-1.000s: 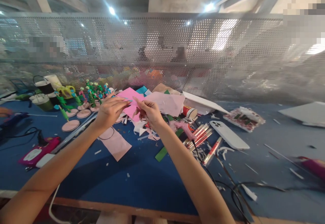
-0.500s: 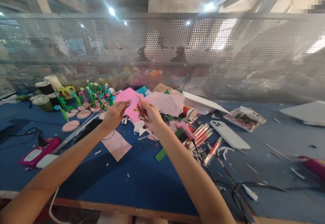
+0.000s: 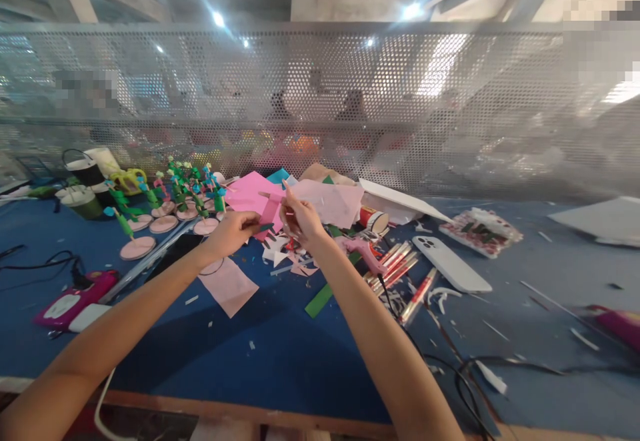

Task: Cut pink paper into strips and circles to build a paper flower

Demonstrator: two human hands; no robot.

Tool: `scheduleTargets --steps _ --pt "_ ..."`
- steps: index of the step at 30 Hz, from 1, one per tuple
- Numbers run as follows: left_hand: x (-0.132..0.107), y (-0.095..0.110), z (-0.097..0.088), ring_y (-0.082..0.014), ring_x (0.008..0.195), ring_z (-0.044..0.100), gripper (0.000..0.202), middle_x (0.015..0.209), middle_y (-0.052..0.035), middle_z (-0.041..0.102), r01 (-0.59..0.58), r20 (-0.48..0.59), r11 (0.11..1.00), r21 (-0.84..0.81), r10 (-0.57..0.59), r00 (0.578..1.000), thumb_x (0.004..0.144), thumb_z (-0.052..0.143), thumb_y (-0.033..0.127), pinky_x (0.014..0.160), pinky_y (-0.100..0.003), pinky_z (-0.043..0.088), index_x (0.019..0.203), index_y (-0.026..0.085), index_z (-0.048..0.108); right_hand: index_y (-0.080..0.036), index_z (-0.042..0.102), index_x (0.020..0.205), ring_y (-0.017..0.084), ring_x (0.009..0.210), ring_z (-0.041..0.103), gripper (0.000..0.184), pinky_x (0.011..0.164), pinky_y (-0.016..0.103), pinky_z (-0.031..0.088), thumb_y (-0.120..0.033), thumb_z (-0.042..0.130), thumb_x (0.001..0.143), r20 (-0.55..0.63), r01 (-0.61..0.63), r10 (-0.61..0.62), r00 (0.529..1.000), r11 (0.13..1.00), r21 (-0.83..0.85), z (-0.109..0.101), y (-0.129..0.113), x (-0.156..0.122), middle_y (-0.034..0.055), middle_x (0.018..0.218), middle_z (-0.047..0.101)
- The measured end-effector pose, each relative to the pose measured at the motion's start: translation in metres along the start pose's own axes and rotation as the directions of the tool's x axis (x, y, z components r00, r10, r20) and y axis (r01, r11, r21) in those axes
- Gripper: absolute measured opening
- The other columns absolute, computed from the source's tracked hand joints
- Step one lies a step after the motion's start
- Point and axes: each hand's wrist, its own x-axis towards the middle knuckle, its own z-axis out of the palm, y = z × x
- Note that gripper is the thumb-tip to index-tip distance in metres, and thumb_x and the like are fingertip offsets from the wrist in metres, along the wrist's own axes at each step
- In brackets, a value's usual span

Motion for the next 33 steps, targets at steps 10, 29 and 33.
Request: scheduleTargets --steps 10,29,33 --pt "0.001 0.01 -0.019 -0.0075 0.058 0.06 0.022 0.064 0.0015 0.06 0.406 0.338 0.619 -0.672 -0.232 0.912 0.068 0.076 0.024 0.064 -0.022 0.052 0.069 0.011 0.058 -0.019 0.044 0.048 0.006 0.028 0.032 0.064 0.031 0.02 0.022 -0.079 0.046 0.071 0.022 0.226 -0.246 0.969 0.847 -0.482 -0.001 0.01 -0.001 -0.0038 0.035 0.04" --pt "-0.013 0.04 -0.015 -0.013 0.056 0.066 0.028 0.06 -0.0015 0.065 0.418 0.364 0.646 -0.639 -0.225 0.904 0.063 0.08 0.029 0.065 -0.03 0.057 0.065 0.01 0.059 -0.019 0.067 0.065 0.013 0.051 0.053 0.054 0.05 0.026 0.046 -0.07 0.053 0.074 -0.084 0.282 -0.343 0.936 0.869 -0.406 0.013 0.006 -0.01 -0.0003 0.054 0.055" --pt "-0.014 0.04 -0.014 -0.0126 0.058 0.066 0.024 0.064 -0.0027 0.067 0.444 0.4 0.624 -0.643 -0.221 0.889 0.065 0.079 0.025 0.066 -0.029 0.057 0.074 0.009 0.064 -0.016 0.073 0.076 0.018 0.062 0.06 0.049 0.059 0.03 0.049 -0.059 0.05 0.084 0.008 0.401 -0.491 0.871 0.703 -0.588 0.016 0.003 -0.018 0.003 0.064 0.066"
